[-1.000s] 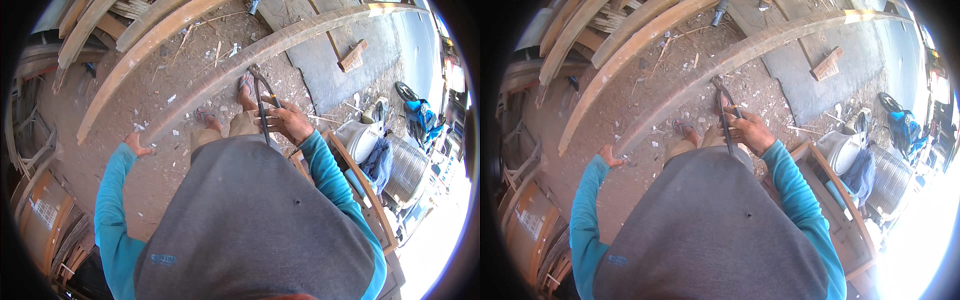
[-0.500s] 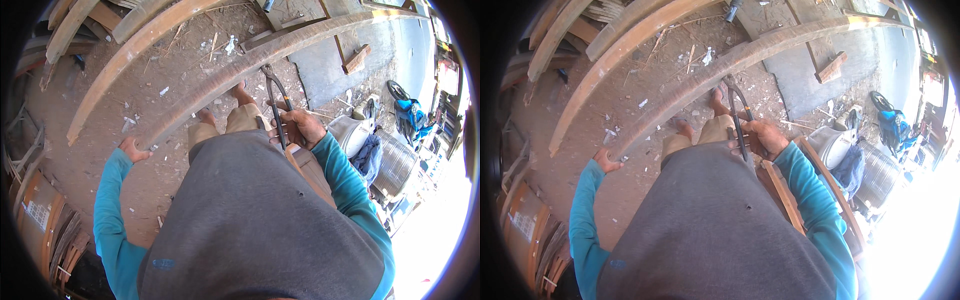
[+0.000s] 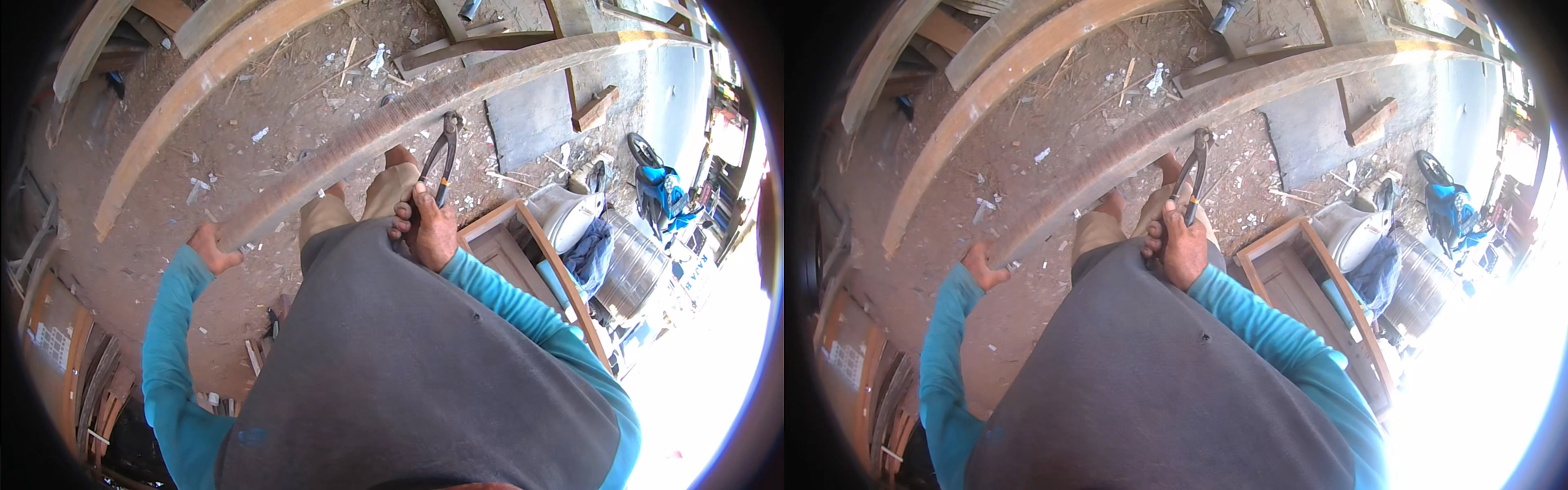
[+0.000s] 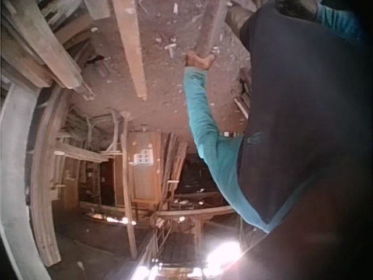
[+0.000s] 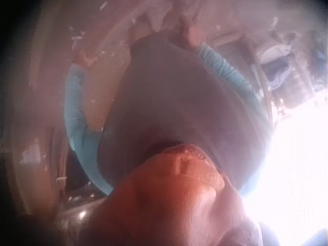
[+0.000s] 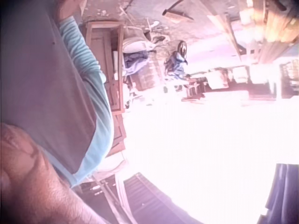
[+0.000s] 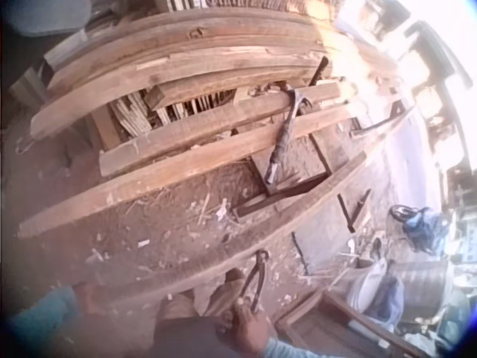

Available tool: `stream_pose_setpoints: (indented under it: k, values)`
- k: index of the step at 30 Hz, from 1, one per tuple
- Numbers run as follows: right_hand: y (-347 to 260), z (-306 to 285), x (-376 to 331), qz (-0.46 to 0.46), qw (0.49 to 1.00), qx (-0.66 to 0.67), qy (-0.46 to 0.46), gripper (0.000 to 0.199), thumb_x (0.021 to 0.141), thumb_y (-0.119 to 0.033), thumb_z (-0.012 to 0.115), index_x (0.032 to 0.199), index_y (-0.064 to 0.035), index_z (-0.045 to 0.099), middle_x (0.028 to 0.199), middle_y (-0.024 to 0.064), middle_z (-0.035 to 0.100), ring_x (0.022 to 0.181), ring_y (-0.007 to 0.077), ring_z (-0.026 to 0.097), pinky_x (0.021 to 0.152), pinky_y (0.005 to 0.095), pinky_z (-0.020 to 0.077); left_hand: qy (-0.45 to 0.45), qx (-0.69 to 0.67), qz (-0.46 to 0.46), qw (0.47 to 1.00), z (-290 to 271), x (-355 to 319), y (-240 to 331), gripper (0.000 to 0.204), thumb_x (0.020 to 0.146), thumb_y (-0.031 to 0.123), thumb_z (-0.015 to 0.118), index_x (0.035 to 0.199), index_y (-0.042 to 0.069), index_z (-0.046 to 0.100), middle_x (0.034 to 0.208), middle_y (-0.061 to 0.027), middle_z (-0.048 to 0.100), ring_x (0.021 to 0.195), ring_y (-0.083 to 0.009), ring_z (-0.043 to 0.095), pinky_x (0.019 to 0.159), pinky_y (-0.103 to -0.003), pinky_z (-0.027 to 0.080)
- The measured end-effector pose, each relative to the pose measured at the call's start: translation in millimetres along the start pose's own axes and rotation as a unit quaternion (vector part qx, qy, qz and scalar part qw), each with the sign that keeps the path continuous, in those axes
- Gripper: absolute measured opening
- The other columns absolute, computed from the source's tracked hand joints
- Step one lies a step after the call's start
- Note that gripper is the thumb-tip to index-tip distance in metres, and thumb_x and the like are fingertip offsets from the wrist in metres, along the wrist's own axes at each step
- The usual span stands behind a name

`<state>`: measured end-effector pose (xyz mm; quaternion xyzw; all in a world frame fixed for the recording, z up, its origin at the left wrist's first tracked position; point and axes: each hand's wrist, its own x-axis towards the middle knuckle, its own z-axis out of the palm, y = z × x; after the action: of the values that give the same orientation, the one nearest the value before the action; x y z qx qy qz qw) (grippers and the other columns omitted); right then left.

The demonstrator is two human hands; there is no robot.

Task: The person removes nails from long wooden beams using a hammer and a pair of pincers. The person uses the claw of a hammer to pry some nails and then switches to pincers to pull remaining nails from the wood by hand.

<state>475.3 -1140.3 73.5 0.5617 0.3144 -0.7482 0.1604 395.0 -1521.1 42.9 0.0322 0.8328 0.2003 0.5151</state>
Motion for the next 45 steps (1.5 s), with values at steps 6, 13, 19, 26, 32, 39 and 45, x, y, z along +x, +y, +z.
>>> stream_pose_setpoints:
  k: [6, 13, 19, 26, 32, 39, 45]
  values:
    - [23, -4, 25, -0.078, 0.996, -0.024, -0.033, 0.032, 0.100, -0.038, 0.057, 0.094, -0.0075, 0.049, 0.074, 0.0065, 0.050, 0.061, 0.0173, 0.049, 0.057, 0.0347, 0.0451, -0.025, -0.043, -0.004, 0.999, -3, -2, 11, 0.064, 0.062, 0.027, 0.078, 0.117, -0.003, 0.065, 0.103, -0.0244, 0.070, 0.097, -0.0338, 0.069, 0.088, -0.037, 0.052]
    - [39, 20, 31, -0.129, 0.990, 0.045, -0.016, 0.033, 0.104, -0.035, 0.050, 0.094, -0.0041, 0.051, 0.072, 0.0049, 0.053, 0.059, 0.0148, 0.051, 0.054, 0.0317, 0.0479, -0.047, -0.033, -0.030, 0.998, -15, -1, 19, 0.063, 0.062, 0.026, 0.078, 0.116, -0.003, 0.065, 0.105, -0.0227, 0.070, 0.098, -0.0317, 0.068, 0.087, -0.037, 0.052]
    - [6, -3, 4, -0.072, 0.991, -0.087, -0.076, 0.026, 0.099, -0.021, 0.051, 0.115, -0.0002, 0.051, 0.095, 0.0105, 0.061, 0.085, 0.0215, 0.065, 0.080, 0.0366, 0.0556, -0.019, -0.018, -0.027, 0.999, -3, -2, 11, 0.059, 0.063, 0.027, 0.079, 0.112, -0.003, 0.066, 0.103, -0.0205, 0.071, 0.096, -0.0312, 0.068, 0.087, -0.038, 0.052]
    - [-100, -58, -35, 0.010, 0.957, -0.240, -0.162, 0.052, 0.089, -0.004, 0.048, 0.138, 0.0102, 0.038, 0.116, 0.0243, 0.063, 0.103, 0.0333, 0.067, 0.090, 0.0452, 0.0554, -0.024, -0.034, 0.045, 0.998, 12, 5, -15, 0.058, 0.064, 0.030, 0.081, 0.112, 0.001, 0.068, 0.102, -0.0209, 0.071, 0.096, -0.0323, 0.068, 0.087, -0.039, 0.052]
    - [-113, -100, -31, -0.016, 0.917, -0.376, -0.133, 0.050, 0.090, -0.013, 0.051, 0.135, 0.0072, 0.044, 0.111, 0.0217, 0.065, 0.099, 0.0318, 0.068, 0.090, 0.0406, 0.0542, -0.028, -0.033, 0.065, 0.997, 12, 9, -26, 0.058, 0.065, 0.031, 0.081, 0.113, 0.002, 0.068, 0.104, -0.0201, 0.071, 0.097, -0.0322, 0.067, 0.087, -0.039, 0.051]
    - [-112, -116, -2, -0.260, 0.671, -0.694, -0.039, 0.049, 0.089, -0.016, 0.053, 0.134, 0.0007, 0.045, 0.098, 0.0337, 0.063, 0.094, 0.0494, 0.062, 0.085, 0.0526, 0.0473, -0.048, -0.048, 0.050, 0.996, 1, 7, -10, 0.059, 0.063, 0.032, 0.081, 0.114, 0.004, 0.068, 0.105, -0.0192, 0.071, 0.097, -0.0301, 0.067, 0.087, -0.039, 0.051]
    - [-88, -111, -24, -0.287, 0.649, -0.704, -0.025, 0.050, 0.092, -0.020, 0.055, 0.137, -0.0007, 0.045, 0.093, 0.0299, 0.064, 0.089, 0.0436, 0.064, 0.080, 0.0477, 0.0480, -0.069, -0.019, 0.010, 0.997, 5, 15, -25, 0.065, 0.061, 0.040, 0.082, 0.114, 0.005, 0.069, 0.104, -0.0172, 0.071, 0.096, -0.0287, 0.067, 0.088, -0.039, 0.051]
